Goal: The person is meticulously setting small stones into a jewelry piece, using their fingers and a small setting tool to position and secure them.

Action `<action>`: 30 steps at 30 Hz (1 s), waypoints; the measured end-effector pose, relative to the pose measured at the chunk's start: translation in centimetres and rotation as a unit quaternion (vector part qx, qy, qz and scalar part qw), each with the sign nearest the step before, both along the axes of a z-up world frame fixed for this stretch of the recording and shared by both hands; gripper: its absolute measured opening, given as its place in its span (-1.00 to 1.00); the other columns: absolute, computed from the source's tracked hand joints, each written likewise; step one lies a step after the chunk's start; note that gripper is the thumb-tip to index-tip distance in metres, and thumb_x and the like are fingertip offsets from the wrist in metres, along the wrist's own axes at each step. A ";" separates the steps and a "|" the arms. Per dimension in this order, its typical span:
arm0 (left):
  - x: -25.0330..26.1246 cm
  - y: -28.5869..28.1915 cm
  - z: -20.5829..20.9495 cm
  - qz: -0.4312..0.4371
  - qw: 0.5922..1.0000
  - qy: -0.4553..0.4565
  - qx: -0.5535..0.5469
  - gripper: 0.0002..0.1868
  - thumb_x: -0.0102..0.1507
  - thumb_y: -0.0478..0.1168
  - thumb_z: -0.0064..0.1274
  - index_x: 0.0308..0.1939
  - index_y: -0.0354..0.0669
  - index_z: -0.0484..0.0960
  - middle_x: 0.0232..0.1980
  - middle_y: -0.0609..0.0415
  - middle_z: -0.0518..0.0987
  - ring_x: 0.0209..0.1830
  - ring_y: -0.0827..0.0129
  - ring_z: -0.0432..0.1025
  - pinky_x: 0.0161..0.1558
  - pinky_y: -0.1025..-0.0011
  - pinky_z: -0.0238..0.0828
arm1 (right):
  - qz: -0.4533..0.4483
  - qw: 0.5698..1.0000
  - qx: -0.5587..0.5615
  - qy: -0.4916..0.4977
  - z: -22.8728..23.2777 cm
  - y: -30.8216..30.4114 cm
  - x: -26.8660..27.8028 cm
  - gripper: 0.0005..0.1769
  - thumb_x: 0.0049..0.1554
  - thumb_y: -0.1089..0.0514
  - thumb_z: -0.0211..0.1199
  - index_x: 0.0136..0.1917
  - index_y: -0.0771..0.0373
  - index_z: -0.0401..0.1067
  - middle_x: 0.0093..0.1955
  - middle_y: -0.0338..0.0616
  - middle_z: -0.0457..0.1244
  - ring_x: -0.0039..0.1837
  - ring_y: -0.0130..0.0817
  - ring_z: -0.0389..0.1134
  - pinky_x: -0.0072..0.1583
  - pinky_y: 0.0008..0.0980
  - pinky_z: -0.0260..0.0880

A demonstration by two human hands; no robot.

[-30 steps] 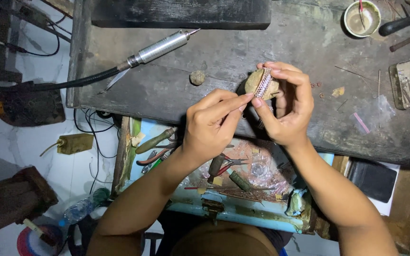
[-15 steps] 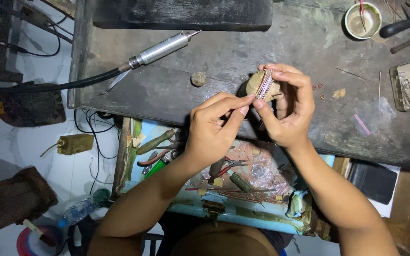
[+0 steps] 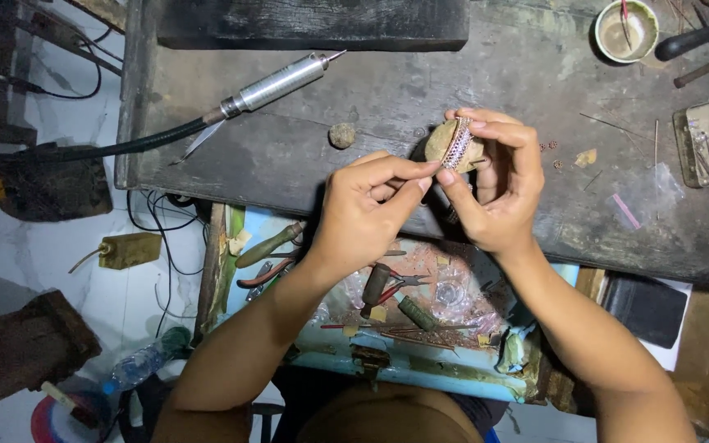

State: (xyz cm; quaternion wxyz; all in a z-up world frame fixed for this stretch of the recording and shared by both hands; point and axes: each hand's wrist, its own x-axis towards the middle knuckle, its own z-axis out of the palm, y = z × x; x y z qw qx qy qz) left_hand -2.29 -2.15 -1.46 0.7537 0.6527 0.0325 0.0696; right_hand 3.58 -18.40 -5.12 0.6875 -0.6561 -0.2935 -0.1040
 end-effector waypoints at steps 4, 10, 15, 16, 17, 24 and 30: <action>0.0 -0.2 0.3 0.005 1.000 -0.004 0.012 -0.79 0.25 -0.52 0.12 -0.10 -0.27 0.75 -0.38 0.05 0.49 -0.44 0.68 0.42 -0.53 0.58 0.39 | -0.005 1.000 -0.008 -0.004 0.1 0.1 -0.1 -0.56 0.17 0.42 0.36 0.19 0.51 0.17 0.30 0.36 0.16 0.40 0.18 0.32 0.35 -0.14 0.42; 0.0 -0.3 0.2 0.015 1.000 0.008 0.004 -0.80 0.24 -0.51 0.12 -0.11 -0.28 0.75 -0.36 -0.08 0.55 -0.36 0.55 0.51 -0.43 0.52 0.52 | -0.011 1.000 -0.005 -0.004 0.3 0.2 -0.2 -0.55 0.16 0.43 0.38 0.19 0.53 0.18 0.29 0.37 0.17 0.39 0.18 0.33 0.33 -0.16 0.44; 0.2 -0.6 -0.7 0.020 1.000 0.017 -0.009 -0.79 0.22 -0.49 0.13 -0.12 -0.25 0.76 -0.32 -0.11 0.60 -0.34 0.56 0.49 -0.39 0.49 0.55 | -0.016 1.000 -0.006 -0.017 0.1 0.4 -0.2 -0.56 0.16 0.43 0.38 0.18 0.54 0.20 0.29 0.39 0.18 0.37 0.19 0.34 0.30 -0.14 0.46; 0.3 -0.6 -0.7 0.020 1.000 0.018 -0.010 -0.79 0.22 -0.49 0.13 -0.12 -0.25 0.76 -0.32 -0.11 0.60 -0.34 0.56 0.49 -0.39 0.49 0.55 | -0.016 1.000 -0.007 -0.015 0.2 0.4 -0.2 -0.56 0.16 0.43 0.38 0.18 0.54 0.20 0.29 0.39 0.18 0.37 0.19 0.34 0.30 -0.14 0.46; 0.3 -0.5 -0.8 0.017 0.999 0.024 -0.015 -0.80 0.23 -0.47 0.14 -0.11 -0.23 0.76 -0.34 -0.04 0.58 -0.34 0.58 0.47 -0.41 0.51 0.54 | -0.011 1.000 -0.003 -0.012 0.2 0.4 -0.3 -0.56 0.17 0.43 0.38 0.19 0.55 0.20 0.30 0.39 0.18 0.38 0.18 0.33 0.30 -0.15 0.47; 0.8 -0.5 -1.5 0.015 0.999 0.046 -0.010 -0.78 0.20 -0.41 0.18 -0.12 -0.11 0.79 -0.46 0.15 0.54 -0.51 0.66 0.42 -0.62 0.61 0.36 | -0.013 1.000 -0.001 -0.015 0.9 0.7 -0.7 -0.58 0.17 0.44 0.36 0.20 0.52 0.23 0.30 0.32 0.19 0.38 0.14 0.33 0.29 -0.18 0.49; 1.3 -0.6 -1.6 0.029 0.999 0.033 -0.018 -0.79 0.17 -0.44 0.18 -0.15 -0.17 0.78 -0.52 0.10 0.53 -0.61 0.59 0.46 -0.70 0.53 0.26 | -0.018 1.000 -0.005 -0.023 1.2 0.8 -1.0 -0.61 0.19 0.43 0.34 0.20 0.51 0.24 0.29 0.29 0.20 0.38 0.12 0.34 0.28 -0.19 0.49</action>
